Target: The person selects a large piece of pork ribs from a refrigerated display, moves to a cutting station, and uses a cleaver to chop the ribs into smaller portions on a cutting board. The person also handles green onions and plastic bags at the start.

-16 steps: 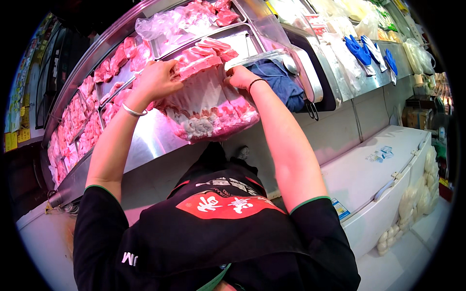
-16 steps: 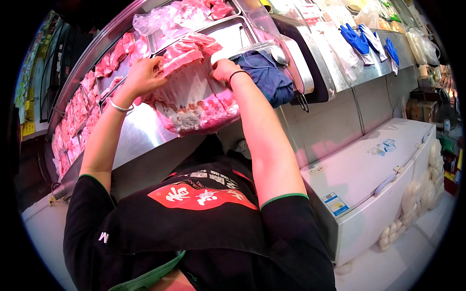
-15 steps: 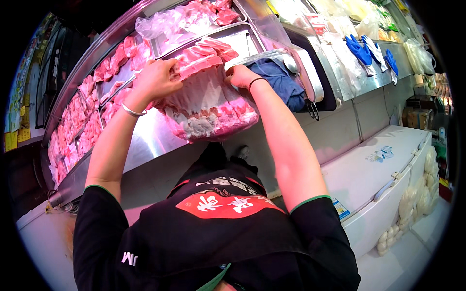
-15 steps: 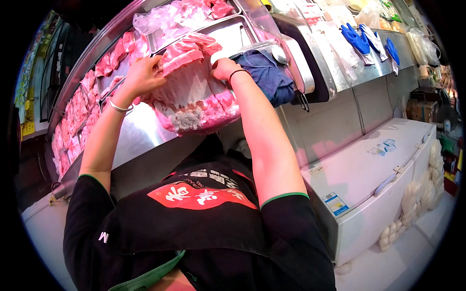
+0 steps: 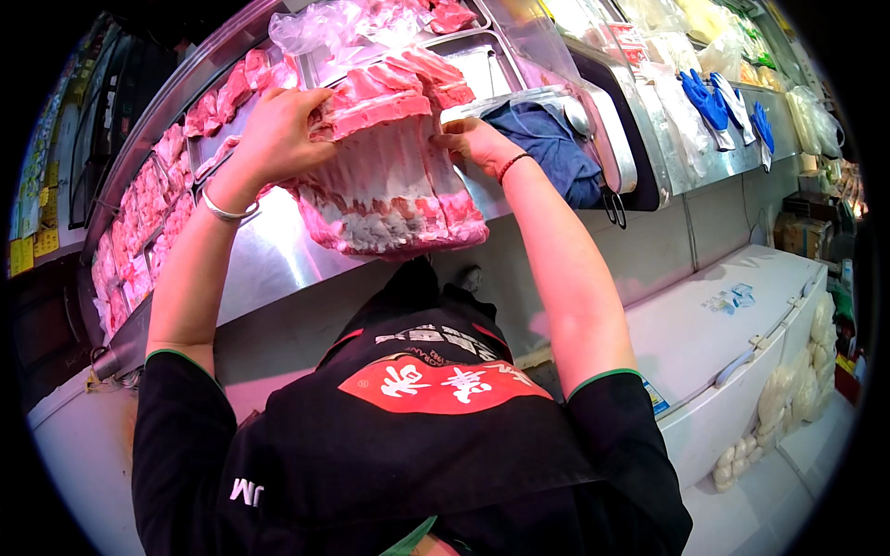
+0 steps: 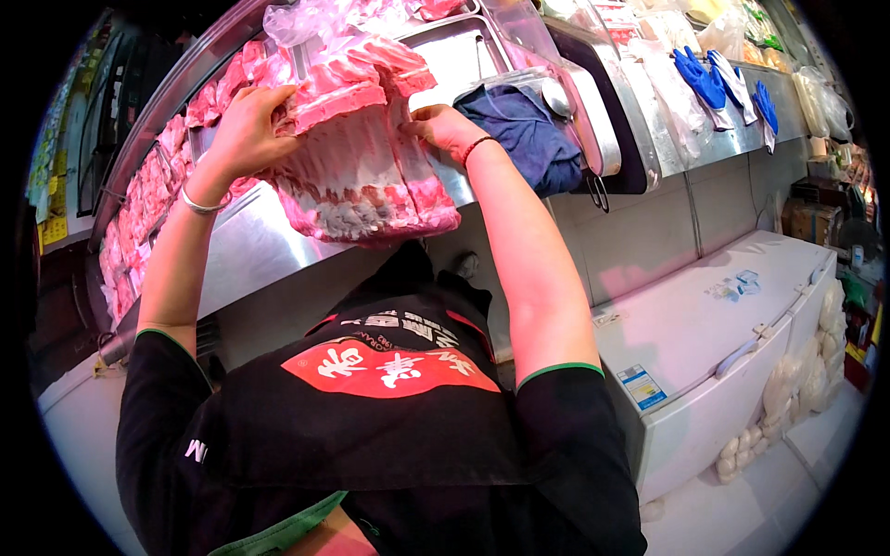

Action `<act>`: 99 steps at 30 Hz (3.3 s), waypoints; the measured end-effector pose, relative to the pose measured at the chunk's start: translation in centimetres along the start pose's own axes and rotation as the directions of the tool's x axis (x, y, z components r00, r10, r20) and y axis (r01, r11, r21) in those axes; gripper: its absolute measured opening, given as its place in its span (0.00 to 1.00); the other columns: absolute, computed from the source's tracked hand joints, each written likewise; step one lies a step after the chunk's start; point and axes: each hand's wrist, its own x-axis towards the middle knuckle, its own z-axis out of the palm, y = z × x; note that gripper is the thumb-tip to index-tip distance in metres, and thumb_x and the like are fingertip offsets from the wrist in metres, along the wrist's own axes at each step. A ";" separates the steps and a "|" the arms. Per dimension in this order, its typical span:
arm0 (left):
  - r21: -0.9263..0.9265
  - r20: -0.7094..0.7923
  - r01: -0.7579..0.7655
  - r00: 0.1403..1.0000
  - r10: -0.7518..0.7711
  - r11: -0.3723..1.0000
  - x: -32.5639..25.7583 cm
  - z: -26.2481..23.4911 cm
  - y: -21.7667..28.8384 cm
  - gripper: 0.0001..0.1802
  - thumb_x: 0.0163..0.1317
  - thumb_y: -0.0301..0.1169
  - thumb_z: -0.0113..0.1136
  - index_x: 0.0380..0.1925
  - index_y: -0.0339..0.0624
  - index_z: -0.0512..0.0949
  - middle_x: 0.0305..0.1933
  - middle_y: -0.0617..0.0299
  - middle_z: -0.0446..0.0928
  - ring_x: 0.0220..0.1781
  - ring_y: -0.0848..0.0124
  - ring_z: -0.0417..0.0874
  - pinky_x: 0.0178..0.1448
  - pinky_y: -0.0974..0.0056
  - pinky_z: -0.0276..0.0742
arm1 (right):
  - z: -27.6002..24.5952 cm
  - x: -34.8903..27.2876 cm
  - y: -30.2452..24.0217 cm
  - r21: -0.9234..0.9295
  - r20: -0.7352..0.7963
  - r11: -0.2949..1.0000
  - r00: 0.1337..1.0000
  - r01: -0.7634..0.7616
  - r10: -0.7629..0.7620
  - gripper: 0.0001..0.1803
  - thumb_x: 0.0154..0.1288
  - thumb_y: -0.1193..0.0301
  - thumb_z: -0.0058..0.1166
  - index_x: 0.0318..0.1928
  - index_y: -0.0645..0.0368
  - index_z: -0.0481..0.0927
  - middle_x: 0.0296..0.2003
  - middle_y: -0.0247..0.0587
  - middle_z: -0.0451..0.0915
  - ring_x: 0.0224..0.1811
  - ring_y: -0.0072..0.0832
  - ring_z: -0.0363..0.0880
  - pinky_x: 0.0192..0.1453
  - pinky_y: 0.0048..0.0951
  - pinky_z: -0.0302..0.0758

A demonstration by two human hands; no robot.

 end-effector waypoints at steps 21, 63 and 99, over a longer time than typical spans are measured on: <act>-0.120 0.325 0.291 0.915 -0.240 0.949 -0.4 6.2 -6.8 0.23 0.44 0.43 0.62 0.33 0.35 0.76 0.30 0.45 0.78 0.35 0.48 0.80 0.41 0.52 0.75 | 3.1 2.6 1.4 -0.288 -0.320 0.957 0.946 -0.047 -0.049 0.15 0.55 0.73 0.60 0.42 0.71 0.83 0.36 0.53 0.85 0.37 0.38 0.85 0.42 0.36 0.79; -0.247 0.297 0.296 0.929 -0.219 0.923 -2.3 7.6 -10.2 0.22 0.44 0.41 0.64 0.31 0.33 0.73 0.24 0.49 0.74 0.28 0.54 0.77 0.36 0.54 0.71 | 13.5 0.5 -0.4 -0.854 -0.387 0.494 0.832 -0.162 -0.397 0.14 0.57 0.66 0.60 0.39 0.63 0.82 0.42 0.54 0.81 0.46 0.54 0.82 0.50 0.49 0.78; -0.898 0.394 0.422 0.641 -0.659 -0.127 -14.9 16.9 -8.7 0.24 0.56 0.27 0.64 0.55 0.35 0.77 0.49 0.59 0.82 0.51 0.71 0.81 0.58 0.67 0.73 | 19.0 -4.0 3.6 -0.996 0.031 -0.085 0.868 -0.013 -0.496 0.21 0.63 0.69 0.48 0.57 0.48 0.79 0.56 0.42 0.76 0.57 0.41 0.71 0.69 0.51 0.60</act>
